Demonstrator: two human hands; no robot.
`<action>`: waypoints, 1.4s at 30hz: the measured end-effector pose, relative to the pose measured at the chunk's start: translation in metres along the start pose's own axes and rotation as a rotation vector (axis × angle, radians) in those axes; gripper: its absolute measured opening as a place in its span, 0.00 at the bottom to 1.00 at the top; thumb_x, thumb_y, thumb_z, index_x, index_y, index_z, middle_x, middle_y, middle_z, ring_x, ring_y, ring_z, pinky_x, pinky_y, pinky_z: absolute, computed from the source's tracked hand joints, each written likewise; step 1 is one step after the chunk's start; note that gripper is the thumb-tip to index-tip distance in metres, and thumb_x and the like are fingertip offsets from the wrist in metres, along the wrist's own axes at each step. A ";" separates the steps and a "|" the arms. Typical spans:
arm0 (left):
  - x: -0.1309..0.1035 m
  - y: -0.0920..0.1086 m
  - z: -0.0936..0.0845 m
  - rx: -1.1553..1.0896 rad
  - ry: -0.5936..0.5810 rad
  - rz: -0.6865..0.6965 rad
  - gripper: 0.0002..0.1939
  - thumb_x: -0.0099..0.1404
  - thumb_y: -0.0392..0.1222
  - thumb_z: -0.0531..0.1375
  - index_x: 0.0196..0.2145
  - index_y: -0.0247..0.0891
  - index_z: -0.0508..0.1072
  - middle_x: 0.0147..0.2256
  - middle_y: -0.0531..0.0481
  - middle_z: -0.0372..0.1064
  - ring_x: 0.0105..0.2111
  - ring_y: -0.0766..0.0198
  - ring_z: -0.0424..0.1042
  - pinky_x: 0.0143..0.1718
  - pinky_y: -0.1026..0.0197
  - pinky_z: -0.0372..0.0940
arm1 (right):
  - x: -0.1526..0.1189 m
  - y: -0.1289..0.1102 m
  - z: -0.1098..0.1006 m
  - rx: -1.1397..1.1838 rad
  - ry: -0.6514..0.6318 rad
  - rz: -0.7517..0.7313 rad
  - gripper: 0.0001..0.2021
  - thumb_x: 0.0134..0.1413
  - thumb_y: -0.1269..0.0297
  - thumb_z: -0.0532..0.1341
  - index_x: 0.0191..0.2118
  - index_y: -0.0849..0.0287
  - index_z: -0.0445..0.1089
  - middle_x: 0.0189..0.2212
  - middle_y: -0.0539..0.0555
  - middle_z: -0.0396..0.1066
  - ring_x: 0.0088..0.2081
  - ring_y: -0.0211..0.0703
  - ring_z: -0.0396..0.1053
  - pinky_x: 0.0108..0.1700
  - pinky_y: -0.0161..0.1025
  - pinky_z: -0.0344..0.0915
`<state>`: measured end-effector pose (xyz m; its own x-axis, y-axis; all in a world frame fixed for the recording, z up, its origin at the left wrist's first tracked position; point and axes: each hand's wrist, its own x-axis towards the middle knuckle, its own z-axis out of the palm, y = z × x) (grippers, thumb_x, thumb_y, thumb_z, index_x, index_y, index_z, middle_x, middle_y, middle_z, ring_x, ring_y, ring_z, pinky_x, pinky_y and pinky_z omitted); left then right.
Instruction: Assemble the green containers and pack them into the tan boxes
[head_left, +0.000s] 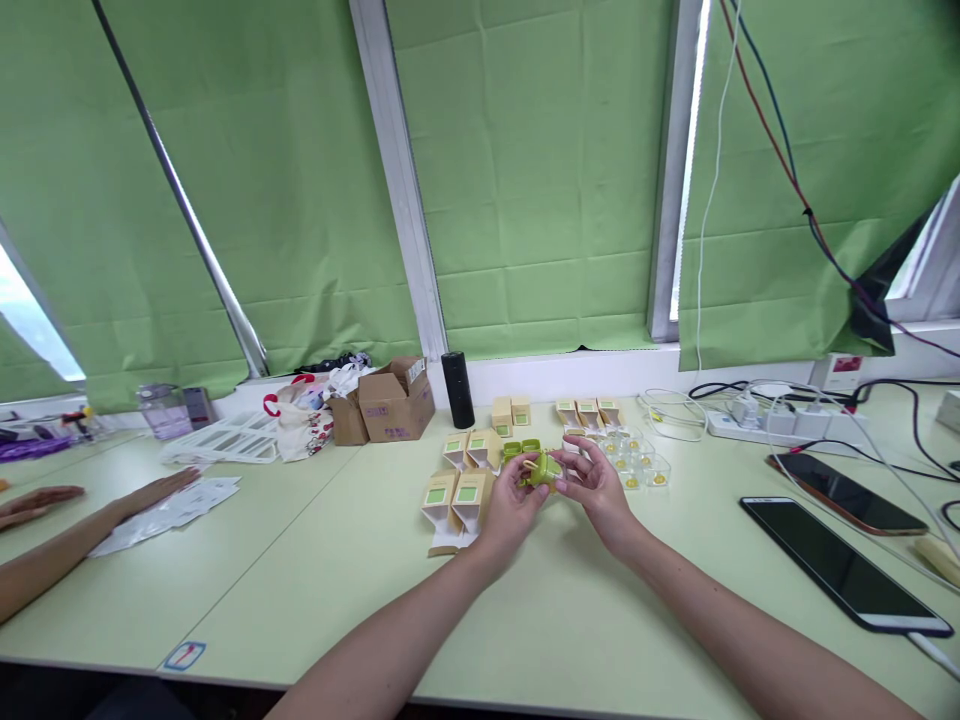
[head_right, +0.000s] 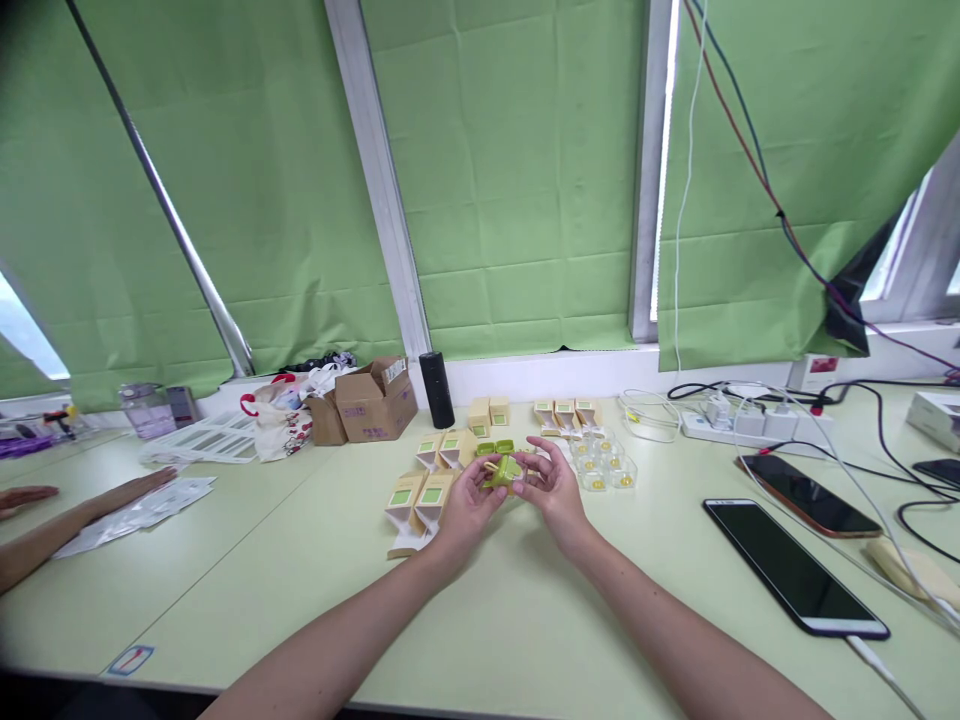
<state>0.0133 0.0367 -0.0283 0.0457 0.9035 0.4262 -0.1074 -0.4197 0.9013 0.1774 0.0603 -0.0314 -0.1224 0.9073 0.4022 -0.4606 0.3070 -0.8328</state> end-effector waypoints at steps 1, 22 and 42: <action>0.000 0.000 0.000 0.011 0.010 0.001 0.30 0.59 0.50 0.75 0.55 0.39 0.73 0.53 0.39 0.75 0.54 0.51 0.75 0.57 0.49 0.71 | 0.000 -0.001 0.000 -0.007 0.011 -0.011 0.35 0.42 0.56 0.80 0.56 0.48 0.68 0.47 0.56 0.81 0.49 0.54 0.77 0.50 0.50 0.74; -0.019 0.005 -0.002 0.692 -0.087 0.094 0.23 0.55 0.35 0.73 0.49 0.44 0.81 0.46 0.44 0.79 0.47 0.44 0.71 0.53 0.45 0.64 | 0.024 -0.008 -0.036 -0.485 0.404 -0.114 0.11 0.52 0.55 0.67 0.38 0.55 0.79 0.30 0.54 0.77 0.34 0.51 0.72 0.38 0.46 0.67; -0.020 0.022 0.004 1.002 -0.215 0.042 0.22 0.63 0.45 0.70 0.54 0.42 0.75 0.50 0.43 0.79 0.50 0.44 0.75 0.58 0.41 0.60 | 0.126 -0.005 -0.047 -1.766 -0.304 0.177 0.31 0.75 0.46 0.43 0.48 0.57 0.81 0.60 0.63 0.75 0.66 0.64 0.58 0.67 0.60 0.48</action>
<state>0.0140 0.0090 -0.0164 0.2487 0.8930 0.3752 0.7612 -0.4197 0.4944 0.2060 0.1867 0.0054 -0.2947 0.9435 0.1517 0.9331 0.3184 -0.1673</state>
